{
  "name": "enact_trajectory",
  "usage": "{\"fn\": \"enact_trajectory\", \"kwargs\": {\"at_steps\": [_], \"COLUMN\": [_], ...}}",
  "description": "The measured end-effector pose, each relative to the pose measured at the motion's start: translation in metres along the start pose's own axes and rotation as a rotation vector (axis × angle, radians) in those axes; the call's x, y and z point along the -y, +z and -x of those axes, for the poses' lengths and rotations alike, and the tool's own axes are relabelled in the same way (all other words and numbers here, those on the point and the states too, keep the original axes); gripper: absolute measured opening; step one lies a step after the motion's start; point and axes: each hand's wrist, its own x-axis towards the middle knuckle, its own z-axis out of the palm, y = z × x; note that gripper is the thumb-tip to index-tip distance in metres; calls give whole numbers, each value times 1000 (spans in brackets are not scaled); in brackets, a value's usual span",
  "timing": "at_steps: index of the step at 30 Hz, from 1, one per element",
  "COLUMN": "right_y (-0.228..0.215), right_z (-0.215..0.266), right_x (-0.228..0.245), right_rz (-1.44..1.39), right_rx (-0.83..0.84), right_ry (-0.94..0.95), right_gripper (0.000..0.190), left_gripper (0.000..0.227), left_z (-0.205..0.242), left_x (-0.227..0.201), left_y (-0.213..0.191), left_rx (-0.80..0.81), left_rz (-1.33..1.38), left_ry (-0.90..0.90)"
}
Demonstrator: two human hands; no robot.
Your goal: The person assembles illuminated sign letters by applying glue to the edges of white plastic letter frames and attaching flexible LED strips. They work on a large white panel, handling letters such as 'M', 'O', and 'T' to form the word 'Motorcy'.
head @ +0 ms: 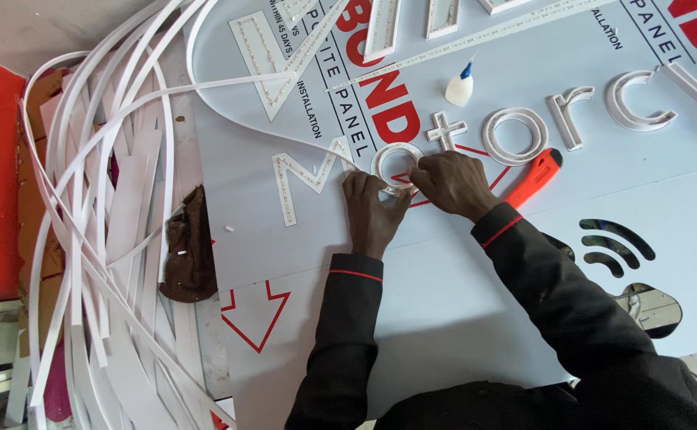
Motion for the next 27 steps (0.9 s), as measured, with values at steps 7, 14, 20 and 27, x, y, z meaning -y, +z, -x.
{"fn": "enact_trajectory", "kwargs": {"at_steps": [7,14,20,27], "right_y": [-30,-36,10,17], "right_z": [-8,10,18,12], "right_x": [-40,-89,-36,-40], "right_rz": [-154,194,-61,-164], "right_rx": [-98,-571,-257,-102], "right_ry": [116,-80,-417,-516], "right_gripper": [56,25,10,10], "left_gripper": [38,43,45,52], "left_z": [3,4,0,5], "left_x": [8,6,3,12], "left_y": [5,3,-2,7], "left_rx": [-1,13,48,28], "left_rz": [4,-35,-34,-45], "left_ry": [-6,2,-16,-11]}}
